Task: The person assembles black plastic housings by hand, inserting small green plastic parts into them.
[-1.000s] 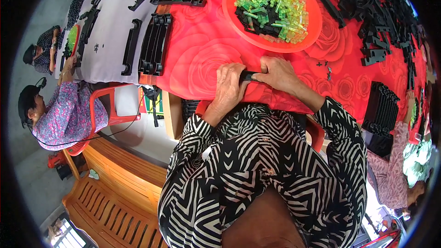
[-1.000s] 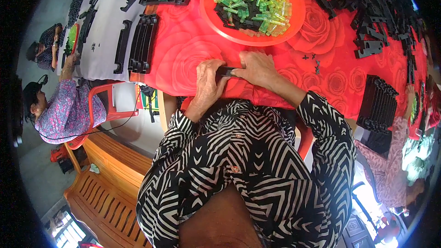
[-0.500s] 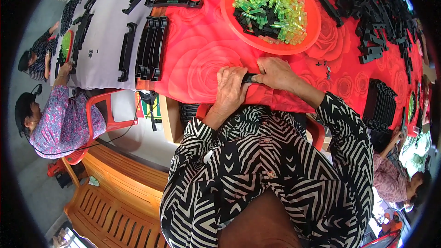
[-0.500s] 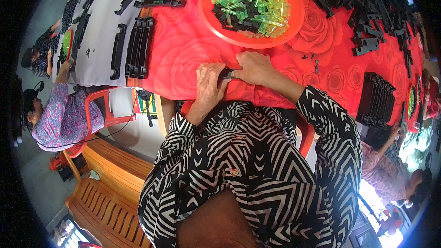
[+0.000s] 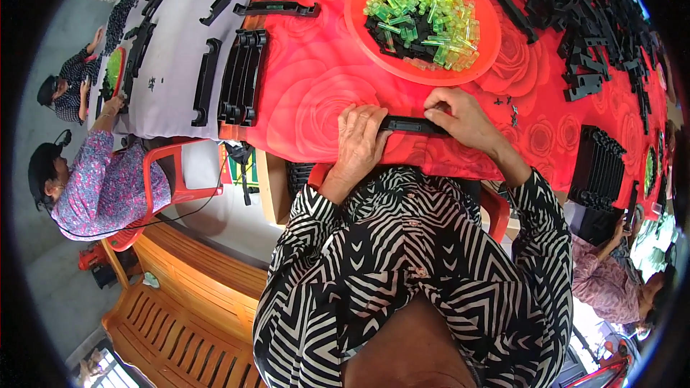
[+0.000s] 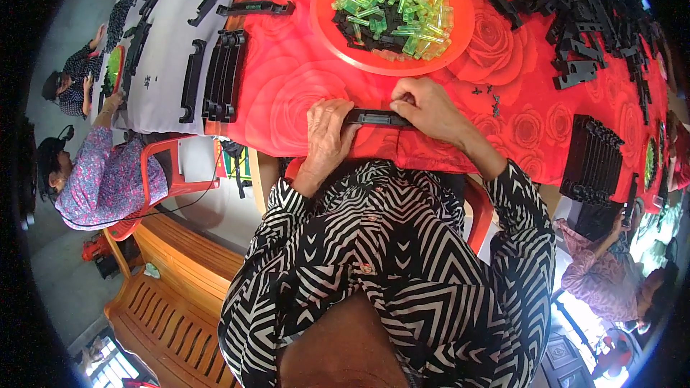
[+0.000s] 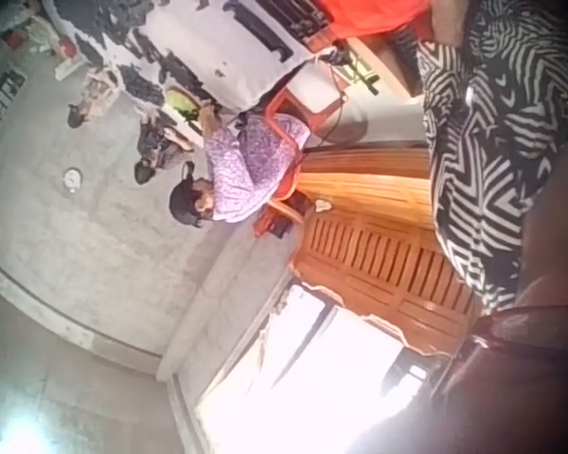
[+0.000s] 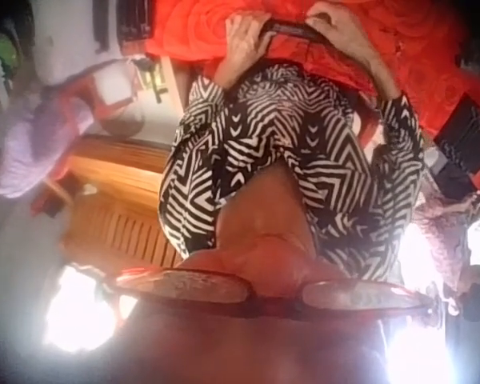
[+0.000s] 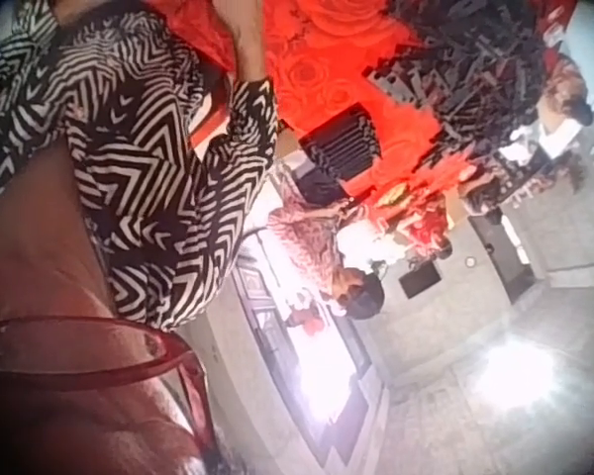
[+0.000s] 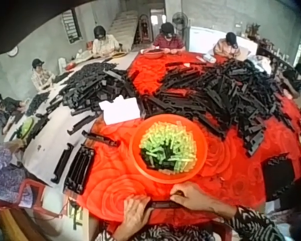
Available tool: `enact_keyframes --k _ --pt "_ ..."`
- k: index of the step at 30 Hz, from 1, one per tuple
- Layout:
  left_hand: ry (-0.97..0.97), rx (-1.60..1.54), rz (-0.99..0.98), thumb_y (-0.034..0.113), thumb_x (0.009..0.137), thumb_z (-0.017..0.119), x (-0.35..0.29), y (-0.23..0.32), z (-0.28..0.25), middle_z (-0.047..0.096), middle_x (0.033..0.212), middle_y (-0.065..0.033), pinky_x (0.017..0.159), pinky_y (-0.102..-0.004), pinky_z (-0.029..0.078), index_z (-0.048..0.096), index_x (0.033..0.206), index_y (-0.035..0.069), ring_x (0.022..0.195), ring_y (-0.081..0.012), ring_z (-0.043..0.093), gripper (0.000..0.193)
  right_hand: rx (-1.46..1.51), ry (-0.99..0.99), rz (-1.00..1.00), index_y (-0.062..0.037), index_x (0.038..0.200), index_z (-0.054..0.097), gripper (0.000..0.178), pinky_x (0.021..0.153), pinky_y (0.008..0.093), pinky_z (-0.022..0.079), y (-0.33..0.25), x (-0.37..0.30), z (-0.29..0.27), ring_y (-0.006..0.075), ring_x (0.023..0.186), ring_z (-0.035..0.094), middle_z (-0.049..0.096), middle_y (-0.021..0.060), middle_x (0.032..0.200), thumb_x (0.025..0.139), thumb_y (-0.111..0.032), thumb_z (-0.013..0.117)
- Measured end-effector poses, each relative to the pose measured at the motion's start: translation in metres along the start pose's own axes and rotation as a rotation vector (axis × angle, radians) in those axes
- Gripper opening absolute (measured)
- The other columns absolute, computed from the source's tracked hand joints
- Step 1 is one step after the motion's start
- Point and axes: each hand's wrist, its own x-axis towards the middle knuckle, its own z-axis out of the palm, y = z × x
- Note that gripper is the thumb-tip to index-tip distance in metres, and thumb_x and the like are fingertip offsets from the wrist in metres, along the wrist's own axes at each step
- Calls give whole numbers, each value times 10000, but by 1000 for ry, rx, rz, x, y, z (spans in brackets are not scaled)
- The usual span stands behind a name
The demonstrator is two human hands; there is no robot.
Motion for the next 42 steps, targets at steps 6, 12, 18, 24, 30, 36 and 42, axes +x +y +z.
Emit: enact_keyframes --k 6,12,18,24,30,36,42 --pt "-63 113 74 103 703 767 4 4 -11 548 1202 -109 1080 -549 272 572 1152 78 1190 -318 504 490 -30 214 -94 -15 874 599 102 757 366 449 7 -23 -4 264 830 572 571 115 825 824 -90 645" --pt "-312 64 183 196 751 742 22 0 -30 525 1237 -112 1072 -568 278 662 1006 125 1259 -321 431 276 -63 290 -187 -33 862 600 91 756 396 419 18 -25 10 301 825 544 551 113 811 815 -99 641" --pt "-504 -58 245 176 772 707 41 -13 -31 551 1199 -112 1028 -490 365 678 982 116 1216 -335 456 220 -135 273 -185 -57 851 597 120 736 412 391 32 -25 23 299 807 534 547 99 802 815 -159 648" --pt "-565 -36 295 116 774 693 49 -12 -33 593 1150 -97 888 -422 474 672 987 92 1041 -318 533 215 -175 77 -27 -49 814 580 214 668 405 413 19 -13 16 287 748 559 576 98 758 774 -212 714" --pt "-575 -31 341 69 759 660 51 -9 -28 598 1105 -115 836 -406 478 656 964 65 940 -313 549 205 -220 -82 121 -50 778 547 312 562 414 406 20 4 12 285 638 565 566 98 661 736 -278 756" --pt "-459 -20 293 85 733 698 38 -3 -15 597 1082 -123 806 -411 472 644 965 49 929 -311 552 241 -306 -227 250 -64 793 530 341 660 504 398 11 13 11 345 835 610 622 138 811 752 -330 739" --pt "-244 -30 218 92 706 737 26 9 7 599 1050 -97 705 -392 420 653 943 46 923 -279 557 256 -287 -225 184 -63 847 523 328 684 517 396 15 6 8 364 880 608 626 139 834 774 -318 716"
